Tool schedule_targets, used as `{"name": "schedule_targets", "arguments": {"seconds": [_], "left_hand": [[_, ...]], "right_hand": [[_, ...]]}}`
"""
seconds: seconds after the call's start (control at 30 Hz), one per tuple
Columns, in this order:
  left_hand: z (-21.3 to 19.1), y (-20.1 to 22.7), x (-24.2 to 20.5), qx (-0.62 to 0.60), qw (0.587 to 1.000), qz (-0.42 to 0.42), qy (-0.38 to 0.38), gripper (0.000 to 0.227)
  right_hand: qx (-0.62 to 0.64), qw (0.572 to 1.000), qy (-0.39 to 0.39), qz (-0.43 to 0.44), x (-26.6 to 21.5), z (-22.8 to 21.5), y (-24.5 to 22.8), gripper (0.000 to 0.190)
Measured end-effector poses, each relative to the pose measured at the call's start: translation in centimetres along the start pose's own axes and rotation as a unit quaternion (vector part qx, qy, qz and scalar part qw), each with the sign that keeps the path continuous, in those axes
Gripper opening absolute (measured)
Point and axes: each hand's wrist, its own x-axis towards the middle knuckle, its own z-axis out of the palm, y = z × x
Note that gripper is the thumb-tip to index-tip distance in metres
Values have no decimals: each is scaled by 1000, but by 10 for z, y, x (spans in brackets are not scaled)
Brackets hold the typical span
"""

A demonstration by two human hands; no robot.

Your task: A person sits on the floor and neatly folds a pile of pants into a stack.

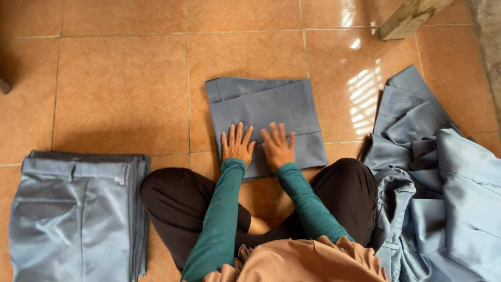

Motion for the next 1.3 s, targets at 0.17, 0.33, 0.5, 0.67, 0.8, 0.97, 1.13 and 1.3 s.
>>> {"name": "schedule_targets", "arguments": {"seconds": [0.17, 0.33, 0.5, 0.67, 0.8, 0.97, 1.13, 1.3], "left_hand": [[-2, 6, -14, 10, 998, -55, -6, 58], [26, 12, -28, 72, 989, -102, 82, 58], [35, 16, -26, 92, 979, -116, 138, 59], [38, 15, -23, 94, 975, -119, 161, 62], [31, 17, -22, 75, 973, -118, 182, 63], [25, 19, -22, 78, 970, -103, 206, 63], [21, 20, -21, 84, 968, -91, 217, 64], [24, 20, -19, 82, 969, -95, 213, 64]], "right_hand": [[34, 972, -227, 58, 7, 0, 7, 51], [-15, 953, -246, 173, 32, 7, 76, 48], [-55, 973, -70, 214, 40, 40, 90, 53], [47, 997, -46, -48, 49, 22, -22, 50], [75, 991, -70, -81, 73, 40, -1, 58], [8, 980, -199, 21, 129, 44, 86, 63], [11, 937, -314, 150, 155, 63, 113, 64], [9, 997, -55, 45, 148, 58, 43, 73]]}}
